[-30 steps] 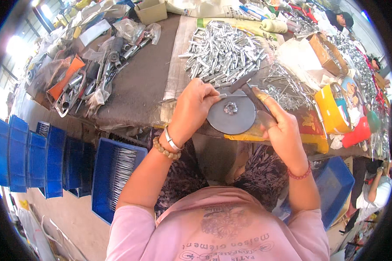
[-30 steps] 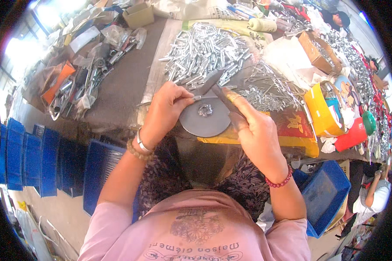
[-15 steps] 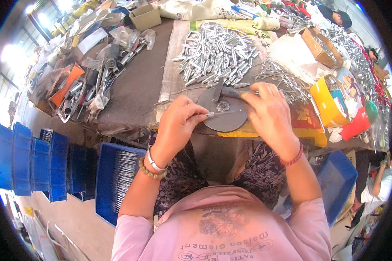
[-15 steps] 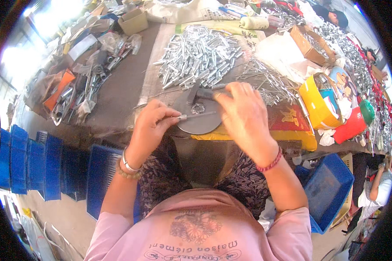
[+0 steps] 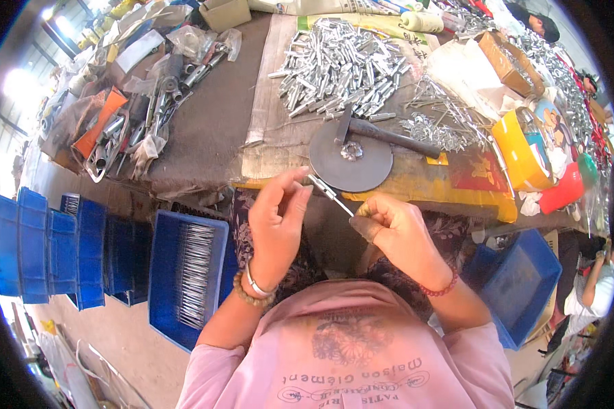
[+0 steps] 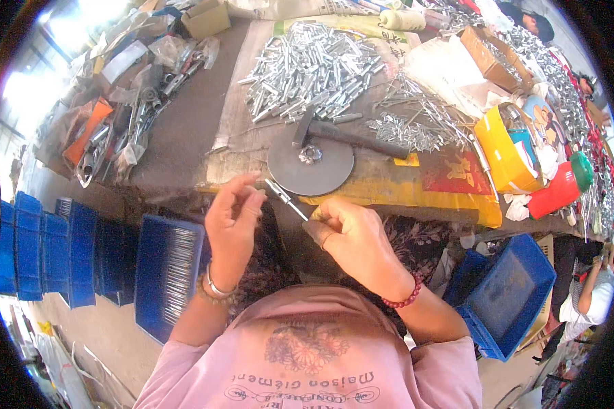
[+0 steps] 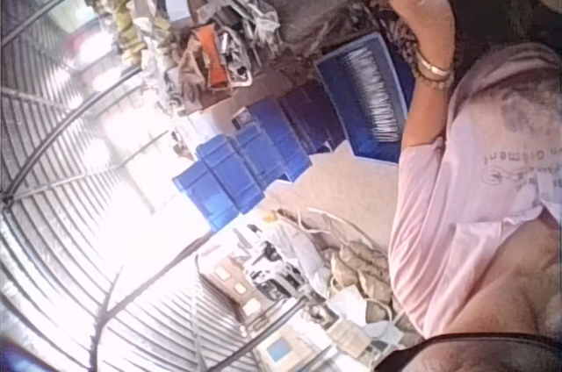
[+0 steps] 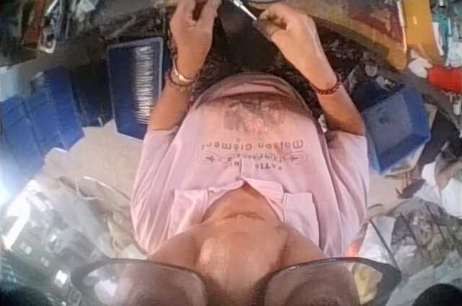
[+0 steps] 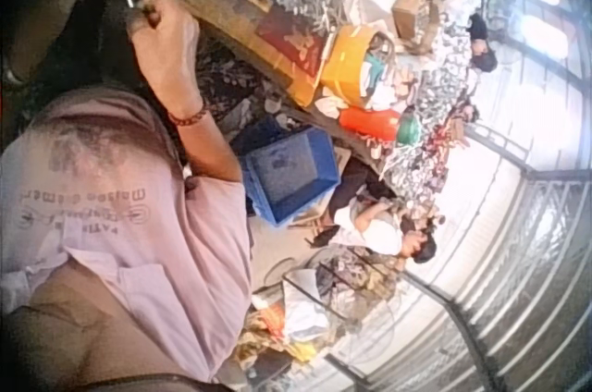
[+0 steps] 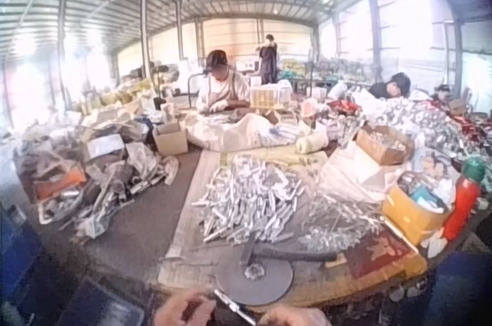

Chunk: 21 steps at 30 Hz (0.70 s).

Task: Assembling small metal components using a hammer and a circular base.

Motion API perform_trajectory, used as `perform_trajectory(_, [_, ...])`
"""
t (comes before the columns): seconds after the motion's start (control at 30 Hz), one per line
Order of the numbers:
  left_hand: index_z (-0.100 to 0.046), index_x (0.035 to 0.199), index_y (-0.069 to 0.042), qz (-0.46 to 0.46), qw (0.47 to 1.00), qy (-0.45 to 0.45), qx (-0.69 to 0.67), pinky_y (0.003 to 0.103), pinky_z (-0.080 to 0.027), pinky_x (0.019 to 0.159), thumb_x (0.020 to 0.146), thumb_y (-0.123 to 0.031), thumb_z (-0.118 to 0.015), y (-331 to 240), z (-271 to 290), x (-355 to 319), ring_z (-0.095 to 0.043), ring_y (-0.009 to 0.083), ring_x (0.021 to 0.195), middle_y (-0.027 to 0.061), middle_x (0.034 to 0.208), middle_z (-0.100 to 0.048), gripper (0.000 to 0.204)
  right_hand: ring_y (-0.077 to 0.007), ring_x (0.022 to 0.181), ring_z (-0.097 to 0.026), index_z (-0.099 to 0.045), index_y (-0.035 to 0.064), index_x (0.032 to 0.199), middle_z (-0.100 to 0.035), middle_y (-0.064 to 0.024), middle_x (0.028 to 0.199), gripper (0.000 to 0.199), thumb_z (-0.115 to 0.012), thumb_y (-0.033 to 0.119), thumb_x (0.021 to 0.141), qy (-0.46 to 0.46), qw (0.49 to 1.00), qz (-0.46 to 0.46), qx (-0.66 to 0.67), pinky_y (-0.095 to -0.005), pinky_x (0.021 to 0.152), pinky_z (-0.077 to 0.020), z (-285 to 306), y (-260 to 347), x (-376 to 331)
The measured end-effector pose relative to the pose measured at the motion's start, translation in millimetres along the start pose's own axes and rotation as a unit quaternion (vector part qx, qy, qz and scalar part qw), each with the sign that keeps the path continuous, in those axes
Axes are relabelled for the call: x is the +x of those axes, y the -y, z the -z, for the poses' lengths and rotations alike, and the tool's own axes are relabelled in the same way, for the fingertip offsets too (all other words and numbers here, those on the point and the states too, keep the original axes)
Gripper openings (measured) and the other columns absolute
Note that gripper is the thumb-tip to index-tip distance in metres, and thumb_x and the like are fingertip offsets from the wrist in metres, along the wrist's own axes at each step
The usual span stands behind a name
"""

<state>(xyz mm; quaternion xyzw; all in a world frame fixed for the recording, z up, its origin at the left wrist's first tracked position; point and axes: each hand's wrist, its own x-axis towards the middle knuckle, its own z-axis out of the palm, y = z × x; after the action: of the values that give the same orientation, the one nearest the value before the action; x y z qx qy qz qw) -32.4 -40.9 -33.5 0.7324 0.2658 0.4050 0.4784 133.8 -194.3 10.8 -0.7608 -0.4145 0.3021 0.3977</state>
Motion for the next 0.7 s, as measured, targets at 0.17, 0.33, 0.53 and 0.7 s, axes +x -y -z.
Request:
perform_trajectory(0.17, [-0.046, 0.163, -0.008, 0.224, 0.941, 0.019, -0.251, 0.023, -0.060, 0.074, 0.115, -0.014, -0.063, -2.0, -9.7, -24.6, -0.075, 0.0112, 0.095, 0.0101, 0.117, -0.080, 0.051, -0.0097, 0.065, -0.057, -0.072, -0.0012, 0.100, -0.069, -0.0088, 0.073, 0.013, -0.080, 0.009, 0.099, -0.008, 0.996, 0.003, 0.085, -0.0331, 0.060, -0.0478, -19.6, 3.8, -10.7])
perform_trajectory(0.33, [-0.040, 0.166, -0.007, 0.223, 0.929, -0.012, -0.295, 0.026, -0.063, 0.080, 0.113, -0.011, -0.066, -10.5, 2.0, -29.8, -0.077, 0.0135, 0.104, 0.0112, 0.121, -0.080, 0.059, -0.0126, 0.064, -0.061, -0.072, -0.0001, 0.101, -0.070, -0.0104, 0.075, 0.012, -0.081, 0.007, 0.099, -0.012, 0.995, 0.032, 0.094, -0.0326, 0.062, -0.0506, -39.4, 3.4, -16.2])
perform_trajectory(0.53, [-0.050, 0.156, -0.008, 0.235, 0.935, -0.059, -0.258, 0.025, -0.058, 0.077, 0.100, -0.008, -0.081, 4.7, 35.2, -42.0, -0.075, 0.0139, 0.102, 0.0041, 0.107, -0.076, 0.064, -0.0178, 0.077, -0.072, -0.074, 0.0043, 0.125, -0.076, -0.0137, 0.097, 0.031, -0.082, 0.002, 0.095, 0.035, 0.994, 0.102, 0.023, -0.0331, 0.068, -0.0567, -64.0, -1.7, -12.0])
perform_trajectory(0.7, [-0.055, 0.150, -0.001, 0.294, 0.944, -0.121, -0.088, 0.031, -0.059, 0.079, 0.099, -0.014, -0.078, 72.3, 130.2, -69.1, -0.075, 0.0172, 0.103, 0.0088, 0.112, -0.078, 0.057, -0.0100, 0.083, -0.068, -0.069, 0.0058, 0.142, -0.075, -0.0045, 0.106, 0.043, -0.079, 0.003, 0.101, 0.064, 0.992, 0.105, 0.003, -0.0276, 0.073, -0.0569, -55.6, -42.1, -3.4])
